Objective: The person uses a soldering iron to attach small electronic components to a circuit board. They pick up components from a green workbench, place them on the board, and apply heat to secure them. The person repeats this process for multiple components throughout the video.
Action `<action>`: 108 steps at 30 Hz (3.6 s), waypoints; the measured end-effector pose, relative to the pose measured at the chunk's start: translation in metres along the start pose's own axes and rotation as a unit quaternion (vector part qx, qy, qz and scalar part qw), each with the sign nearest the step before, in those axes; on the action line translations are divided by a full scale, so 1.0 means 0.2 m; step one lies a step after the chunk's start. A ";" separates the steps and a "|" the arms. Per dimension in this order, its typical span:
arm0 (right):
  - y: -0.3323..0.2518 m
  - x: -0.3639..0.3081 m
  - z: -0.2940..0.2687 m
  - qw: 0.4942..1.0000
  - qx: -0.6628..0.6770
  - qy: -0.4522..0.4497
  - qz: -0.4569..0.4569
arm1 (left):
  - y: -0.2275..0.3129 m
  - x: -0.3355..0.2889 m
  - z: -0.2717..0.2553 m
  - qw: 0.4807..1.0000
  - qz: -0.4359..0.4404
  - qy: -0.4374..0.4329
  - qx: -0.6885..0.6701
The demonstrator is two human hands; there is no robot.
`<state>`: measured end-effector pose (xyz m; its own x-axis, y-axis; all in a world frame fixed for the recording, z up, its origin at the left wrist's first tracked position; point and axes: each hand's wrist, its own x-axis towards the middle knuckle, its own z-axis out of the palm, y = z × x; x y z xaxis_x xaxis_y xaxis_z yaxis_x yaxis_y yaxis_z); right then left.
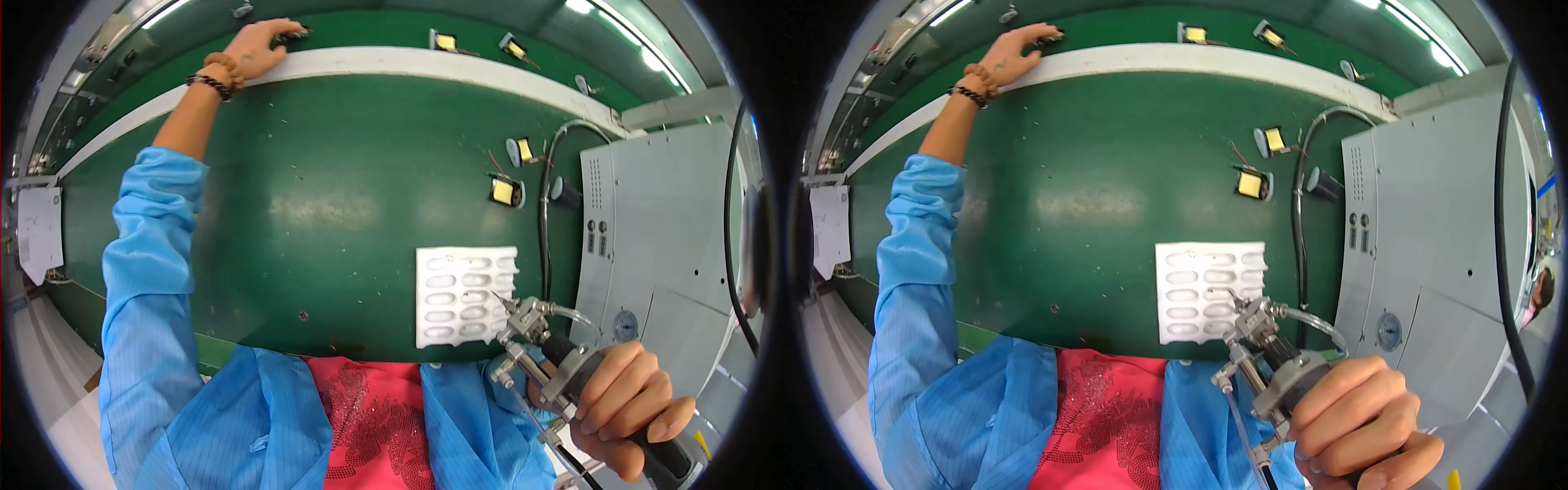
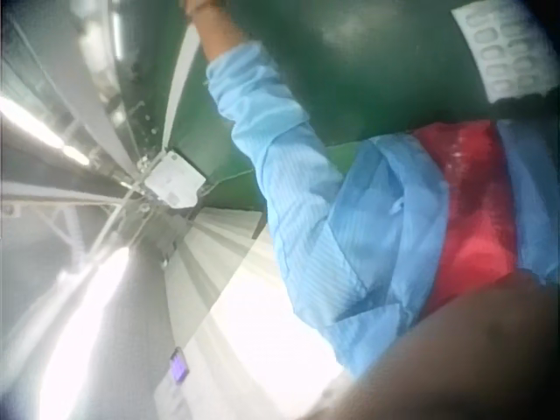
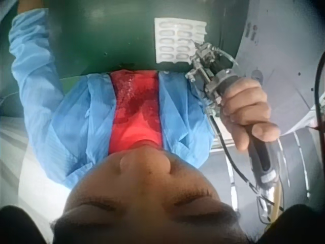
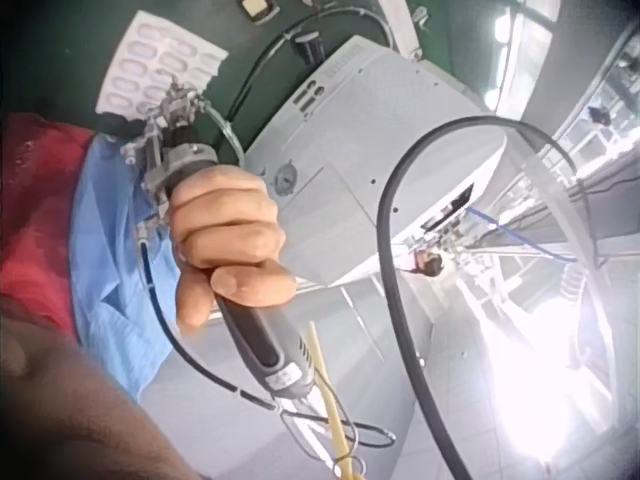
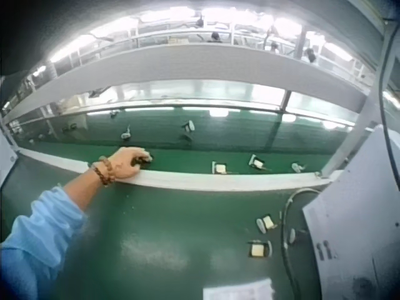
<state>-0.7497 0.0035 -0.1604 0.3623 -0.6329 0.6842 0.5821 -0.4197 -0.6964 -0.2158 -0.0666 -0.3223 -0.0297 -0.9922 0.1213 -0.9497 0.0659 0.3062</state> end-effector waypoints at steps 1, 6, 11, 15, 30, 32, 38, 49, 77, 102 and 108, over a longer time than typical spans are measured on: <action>0.00 -0.01 0.00 1.000 -0.005 0.020 -0.014 | -0.05 0.00 0.03 0.999 -0.009 0.029 -0.025; 0.01 0.00 -0.01 1.000 -0.012 0.003 -0.011 | -0.08 0.01 0.00 0.990 -0.118 0.068 0.043; 0.00 0.00 -0.01 0.999 0.033 0.021 -0.007 | 0.72 -0.16 -0.04 0.985 0.055 0.104 -0.129; -0.02 -0.01 -0.03 1.000 -0.007 -0.004 0.000 | 1.37 -0.46 -0.04 0.963 0.134 -0.003 -0.233; 0.07 0.04 0.02 0.999 -0.025 -0.032 0.007 | 1.62 -0.65 0.40 0.942 0.060 0.133 -0.303; 0.10 0.05 0.05 0.999 -0.019 -0.031 0.012 | 1.63 -0.65 0.41 0.934 0.058 0.146 -0.319; 0.19 0.06 0.08 0.999 -0.012 -0.043 0.022 | 1.65 -0.70 0.40 0.935 0.034 0.121 -0.331; 0.24 0.04 0.11 0.997 -0.027 -0.055 0.042 | 1.64 -0.70 0.42 0.934 0.034 0.113 -0.338; 0.26 0.07 0.12 0.990 -0.039 -0.095 0.095 | 1.65 -0.71 0.44 0.918 0.033 0.123 -0.375; -0.07 0.06 -0.01 0.994 0.041 -0.090 0.036 | 0.85 -0.10 0.01 0.920 -0.137 0.260 -0.258; -0.05 0.06 -0.01 0.996 0.027 -0.073 0.043 | 0.30 0.00 0.01 0.994 -0.010 0.101 -0.027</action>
<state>-0.7524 -0.0008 -0.1465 0.5126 -0.5618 0.6494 0.5813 -0.3296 -0.7439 -0.2732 -0.0630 -0.3051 0.0583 -0.9523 0.2996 -0.9310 0.0565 0.3605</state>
